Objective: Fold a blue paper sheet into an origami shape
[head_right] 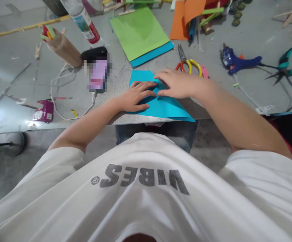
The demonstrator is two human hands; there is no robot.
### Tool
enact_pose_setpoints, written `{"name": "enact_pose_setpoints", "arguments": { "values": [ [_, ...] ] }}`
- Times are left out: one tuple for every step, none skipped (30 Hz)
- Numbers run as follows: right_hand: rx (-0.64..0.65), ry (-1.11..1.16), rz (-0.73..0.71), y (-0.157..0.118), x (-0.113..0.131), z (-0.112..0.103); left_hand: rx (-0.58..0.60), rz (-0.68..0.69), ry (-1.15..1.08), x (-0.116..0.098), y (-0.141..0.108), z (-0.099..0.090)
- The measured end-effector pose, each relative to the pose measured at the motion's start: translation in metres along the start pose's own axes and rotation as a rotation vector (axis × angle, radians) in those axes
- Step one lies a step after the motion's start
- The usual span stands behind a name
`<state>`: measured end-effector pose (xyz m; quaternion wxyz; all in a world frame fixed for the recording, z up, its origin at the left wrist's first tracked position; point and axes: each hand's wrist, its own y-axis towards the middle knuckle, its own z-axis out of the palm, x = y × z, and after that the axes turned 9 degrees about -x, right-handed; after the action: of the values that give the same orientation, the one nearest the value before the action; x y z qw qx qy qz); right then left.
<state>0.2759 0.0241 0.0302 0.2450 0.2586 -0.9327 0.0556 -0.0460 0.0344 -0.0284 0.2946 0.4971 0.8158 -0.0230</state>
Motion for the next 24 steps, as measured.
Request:
{"name": "enact_pose_setpoints", "arguments": {
  "values": [
    [0.002, 0.006, -0.015, -0.016, -0.003, 0.003, 0.012, -0.002, 0.033, -0.001, 0.0, 0.0],
    [-0.006, 0.01, -0.025, -0.031, -0.007, 0.007, 0.018, -0.009, 0.057, -0.002, -0.001, 0.0],
    [-0.024, 0.019, -0.036, -0.045, -0.011, 0.011, 0.017, -0.022, 0.076, -0.003, -0.001, 0.0],
    [-0.053, 0.04, -0.045, -0.057, -0.015, 0.016, 0.012, -0.04, 0.09, -0.005, -0.001, 0.001],
    [-0.08, 0.066, -0.052, -0.066, -0.019, 0.02, 0.005, -0.062, 0.104, -0.007, -0.001, 0.001],
    [-0.102, 0.09, -0.055, -0.073, -0.022, 0.023, -0.002, -0.088, 0.118, -0.009, -0.001, 0.002],
    [-0.116, 0.111, -0.056, -0.077, -0.024, 0.026, -0.009, -0.118, 0.133, -0.011, -0.002, 0.002],
    [-0.123, 0.126, -0.057, -0.078, -0.025, 0.028, -0.016, -0.15, 0.15, -0.013, -0.003, 0.002],
    [-0.125, 0.135, -0.058, -0.078, -0.026, 0.03, -0.019, -0.183, 0.167, -0.015, -0.005, 0.002],
    [-0.125, 0.138, -0.063, -0.076, -0.025, 0.031, -0.021, -0.216, 0.185, -0.017, -0.007, 0.002],
    [-0.124, 0.139, -0.072, -0.072, -0.023, 0.032, -0.021, -0.25, 0.203, -0.017, -0.01, 0.0],
    [-0.122, 0.136, -0.084, -0.068, -0.021, 0.033, -0.025, -0.283, 0.223, -0.017, -0.013, -0.001],
    [-0.112, 0.132, -0.1, -0.063, -0.019, 0.033, -0.033, -0.314, 0.242, -0.016, -0.016, -0.003],
    [-0.095, 0.131, -0.118, -0.057, -0.017, 0.033, -0.047, -0.341, 0.262, -0.013, -0.019, -0.006],
    [-0.069, 0.133, -0.136, -0.05, -0.015, 0.032, -0.061, -0.36, 0.281, -0.01, -0.021, -0.01],
    [-0.042, 0.139, -0.154, -0.042, -0.013, 0.031, -0.069, -0.371, 0.297, -0.006, -0.022, -0.014],
    [-0.019, 0.149, -0.17, -0.033, -0.012, 0.029, -0.066, -0.376, 0.309, -0.002, -0.021, -0.018],
    [-0.006, 0.161, -0.183, -0.024, -0.012, 0.027, -0.049, -0.376, 0.317, 0.001, -0.02, -0.022],
    [-0.004, 0.175, -0.196, -0.014, -0.013, 0.025, -0.022, -0.375, 0.321, 0.004, -0.019, -0.026],
    [-0.013, 0.188, -0.209, -0.003, -0.014, 0.023, 0.008, -0.375, 0.322, 0.006, -0.017, -0.03],
    [-0.026, 0.2, -0.222, 0.006, -0.016, 0.021, 0.033, -0.377, 0.32, 0.007, -0.016, -0.032],
    [-0.037, 0.21, -0.235, 0.015, -0.018, 0.021, 0.046, -0.38, 0.317, 0.007, -0.015, -0.033],
    [-0.041, 0.221, -0.247, 0.022, -0.021, 0.021, 0.046, -0.381, 0.312, 0.007, -0.015, -0.033],
    [-0.041, 0.234, -0.257, 0.026, -0.023, 0.021, 0.032, -0.381, 0.306, 0.007, -0.015, -0.032]
  ]
}}
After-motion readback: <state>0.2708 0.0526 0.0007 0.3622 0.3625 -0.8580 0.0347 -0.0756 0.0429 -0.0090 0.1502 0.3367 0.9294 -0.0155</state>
